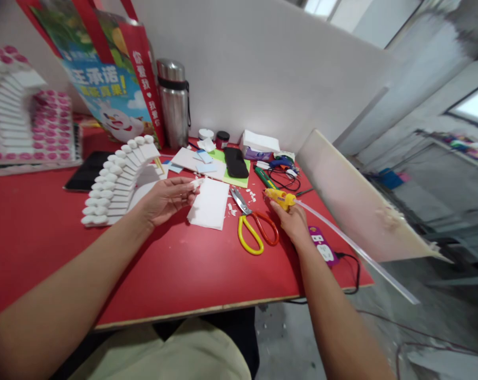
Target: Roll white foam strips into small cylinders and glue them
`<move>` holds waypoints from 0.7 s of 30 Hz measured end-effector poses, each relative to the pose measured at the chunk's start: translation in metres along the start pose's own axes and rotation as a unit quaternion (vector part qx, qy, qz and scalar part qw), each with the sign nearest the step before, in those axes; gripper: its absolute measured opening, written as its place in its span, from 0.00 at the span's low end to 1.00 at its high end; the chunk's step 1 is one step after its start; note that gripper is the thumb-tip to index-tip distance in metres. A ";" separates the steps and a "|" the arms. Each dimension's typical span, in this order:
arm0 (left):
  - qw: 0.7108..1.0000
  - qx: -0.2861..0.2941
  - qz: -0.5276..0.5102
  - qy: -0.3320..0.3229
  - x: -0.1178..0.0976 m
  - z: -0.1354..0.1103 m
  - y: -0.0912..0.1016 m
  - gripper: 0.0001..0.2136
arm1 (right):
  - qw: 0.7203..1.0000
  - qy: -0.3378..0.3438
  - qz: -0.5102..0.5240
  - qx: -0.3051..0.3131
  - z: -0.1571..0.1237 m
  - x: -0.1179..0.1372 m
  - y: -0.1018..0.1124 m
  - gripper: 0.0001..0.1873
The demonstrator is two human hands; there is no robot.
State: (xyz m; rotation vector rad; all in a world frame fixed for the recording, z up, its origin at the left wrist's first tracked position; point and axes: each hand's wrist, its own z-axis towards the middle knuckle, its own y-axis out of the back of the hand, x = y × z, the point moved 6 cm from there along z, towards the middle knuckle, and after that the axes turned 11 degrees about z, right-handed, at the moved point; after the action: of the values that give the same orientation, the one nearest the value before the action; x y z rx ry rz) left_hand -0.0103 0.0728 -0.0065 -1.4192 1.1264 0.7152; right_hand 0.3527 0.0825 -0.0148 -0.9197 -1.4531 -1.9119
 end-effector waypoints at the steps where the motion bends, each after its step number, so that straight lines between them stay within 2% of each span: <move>1: 1.000 0.002 -0.001 0.000 0.000 0.000 0.000 0.15 | 1.000 -0.008 -0.018 -0.004 -0.001 0.001 0.000 0.32; 4: 1.000 0.008 -0.001 0.001 -0.001 0.000 -0.001 0.15 | 0.994 -0.040 -0.105 -0.014 -0.005 0.005 0.002 0.30; 7: 1.000 0.009 -0.008 0.000 -0.001 0.000 0.000 0.15 | 0.983 -0.037 -0.177 -0.020 -0.009 0.010 0.005 0.26; 10: 1.000 0.013 -0.019 0.002 0.000 0.000 -0.001 0.14 | 0.975 -0.006 -0.221 -0.008 -0.017 0.010 0.008 0.26; 14: 0.999 0.022 -0.032 0.001 0.000 0.000 -0.002 0.13 | 0.967 0.061 -0.245 -0.015 -0.050 0.017 0.014 0.35; 16: 0.999 0.023 -0.035 -0.002 -0.001 0.000 -0.002 0.13 | 0.959 0.099 -0.262 -0.040 -0.077 0.037 0.017 0.34; 18: 0.999 0.029 -0.036 -0.004 -0.001 -0.001 -0.003 0.13 | 0.957 0.153 -0.239 -0.067 -0.103 0.072 0.016 0.28; 19: 0.999 0.034 -0.034 -0.007 -0.001 -0.001 -0.004 0.13 | 0.960 0.183 -0.197 -0.081 -0.113 0.094 0.014 0.24; 21: 0.998 0.045 -0.028 -0.016 -0.002 -0.002 -0.006 0.14 | 0.974 0.204 -0.074 -0.069 -0.118 0.135 0.003 0.15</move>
State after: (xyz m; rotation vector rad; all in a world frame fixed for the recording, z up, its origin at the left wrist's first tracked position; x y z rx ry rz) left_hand -0.0059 0.0709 -0.0020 -1.3536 1.0778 0.6382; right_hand 0.2514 -0.0357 0.0730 -0.4439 -1.1805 -2.1753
